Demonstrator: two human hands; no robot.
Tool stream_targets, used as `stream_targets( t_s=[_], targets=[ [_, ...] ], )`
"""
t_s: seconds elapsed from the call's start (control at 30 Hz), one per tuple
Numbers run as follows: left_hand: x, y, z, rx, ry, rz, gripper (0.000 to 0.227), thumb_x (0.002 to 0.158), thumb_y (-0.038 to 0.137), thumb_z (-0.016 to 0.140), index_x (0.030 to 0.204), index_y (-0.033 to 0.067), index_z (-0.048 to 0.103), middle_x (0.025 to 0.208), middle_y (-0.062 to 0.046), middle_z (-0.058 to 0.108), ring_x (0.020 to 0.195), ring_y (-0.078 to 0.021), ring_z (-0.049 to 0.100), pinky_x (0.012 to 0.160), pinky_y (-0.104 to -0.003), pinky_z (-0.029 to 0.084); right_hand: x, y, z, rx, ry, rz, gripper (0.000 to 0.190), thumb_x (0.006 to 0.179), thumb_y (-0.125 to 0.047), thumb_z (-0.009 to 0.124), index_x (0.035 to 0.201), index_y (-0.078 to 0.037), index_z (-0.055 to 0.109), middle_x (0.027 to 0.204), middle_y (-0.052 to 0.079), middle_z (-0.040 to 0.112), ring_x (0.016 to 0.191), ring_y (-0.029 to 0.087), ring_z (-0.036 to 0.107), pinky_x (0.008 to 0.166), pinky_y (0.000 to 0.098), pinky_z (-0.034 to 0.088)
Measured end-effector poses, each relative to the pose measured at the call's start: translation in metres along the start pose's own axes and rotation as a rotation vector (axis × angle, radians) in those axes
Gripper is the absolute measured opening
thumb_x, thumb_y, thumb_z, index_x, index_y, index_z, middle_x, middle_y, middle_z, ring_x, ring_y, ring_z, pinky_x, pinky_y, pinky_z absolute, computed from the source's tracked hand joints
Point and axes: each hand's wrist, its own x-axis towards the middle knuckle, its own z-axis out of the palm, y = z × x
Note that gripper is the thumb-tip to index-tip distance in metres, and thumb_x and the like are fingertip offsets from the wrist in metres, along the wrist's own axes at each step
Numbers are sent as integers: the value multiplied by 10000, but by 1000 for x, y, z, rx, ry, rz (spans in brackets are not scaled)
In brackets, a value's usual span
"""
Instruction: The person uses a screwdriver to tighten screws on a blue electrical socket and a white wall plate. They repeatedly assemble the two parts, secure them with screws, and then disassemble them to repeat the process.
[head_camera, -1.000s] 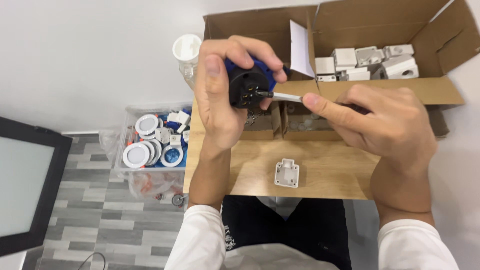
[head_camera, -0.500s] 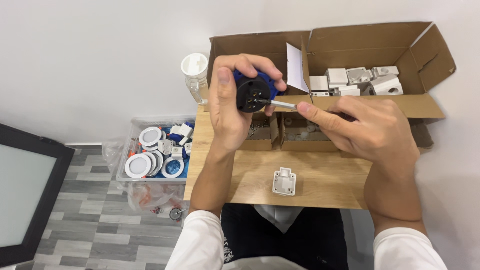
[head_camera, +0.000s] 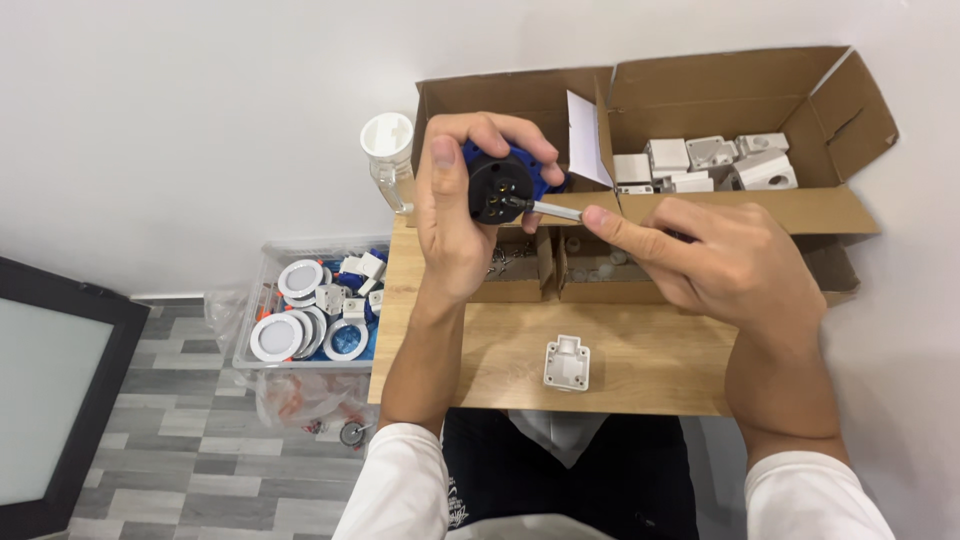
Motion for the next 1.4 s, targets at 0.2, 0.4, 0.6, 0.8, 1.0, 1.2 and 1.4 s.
stream_targets(
  t_s=[0.2, 0.4, 0.6, 0.8, 1.0, 1.2, 1.4],
  targets=[
    [0, 3, 3, 66, 3, -15, 369, 1179, 497, 368, 1151, 149, 486, 1083, -165, 688, 892, -244, 731, 510, -264, 525, -3, 5, -2, 272, -113, 69, 489, 1157, 50, 702, 1586, -170, 623, 796, 6, 361, 657, 197, 314, 531, 339, 376],
    [2, 3, -1, 102, -81, 10, 378, 1188, 513, 356, 1154, 157, 478, 1064, -159, 656, 866, -245, 711, 509, -256, 520, -4, 10, 3, 402, -118, 93, 441, 1130, 62, 680, 1505, -170, 681, 726, -15, 495, 627, 188, 337, 499, 321, 327],
    [3, 3, -9, 15, -49, 46, 339, 1195, 489, 403, 1193, 161, 488, 1119, -164, 646, 926, -270, 725, 542, -287, 569, -3, 4, 1, 185, -68, 64, 466, 1157, 103, 744, 1535, -168, 705, 784, 4, 432, 641, 195, 343, 503, 343, 359],
    [6, -1, -9, -6, 20, 53, 361, 1186, 497, 385, 1171, 149, 481, 1110, -175, 650, 896, -306, 708, 594, -347, 556, -10, -1, 2, 82, -2, 90, 463, 1165, 135, 782, 1468, -214, 798, 754, -1, 395, 630, 188, 320, 481, 331, 229],
    [4, -2, -6, -15, 14, 12, 381, 1175, 523, 403, 1167, 152, 488, 1114, -180, 665, 902, -308, 729, 595, -350, 529, -6, -4, 2, 32, -27, 63, 443, 1175, 98, 791, 1483, -219, 794, 766, 1, 396, 607, 189, 319, 477, 322, 243],
    [2, -1, -3, -27, 13, -16, 392, 1176, 530, 397, 1189, 149, 490, 1129, -182, 660, 930, -286, 731, 519, -317, 541, -6, -3, 4, -13, -17, 64, 413, 1184, 52, 835, 1478, -238, 811, 774, -1, 440, 605, 186, 341, 475, 323, 254],
    [1, 1, -1, 17, 37, -25, 410, 1172, 542, 383, 1191, 145, 484, 1129, -186, 668, 925, -283, 744, 511, -312, 549, -8, -8, 5, -167, 39, 68, 451, 1200, 31, 870, 1460, -337, 852, 792, -19, 493, 615, 165, 393, 486, 306, 307]
  ],
)
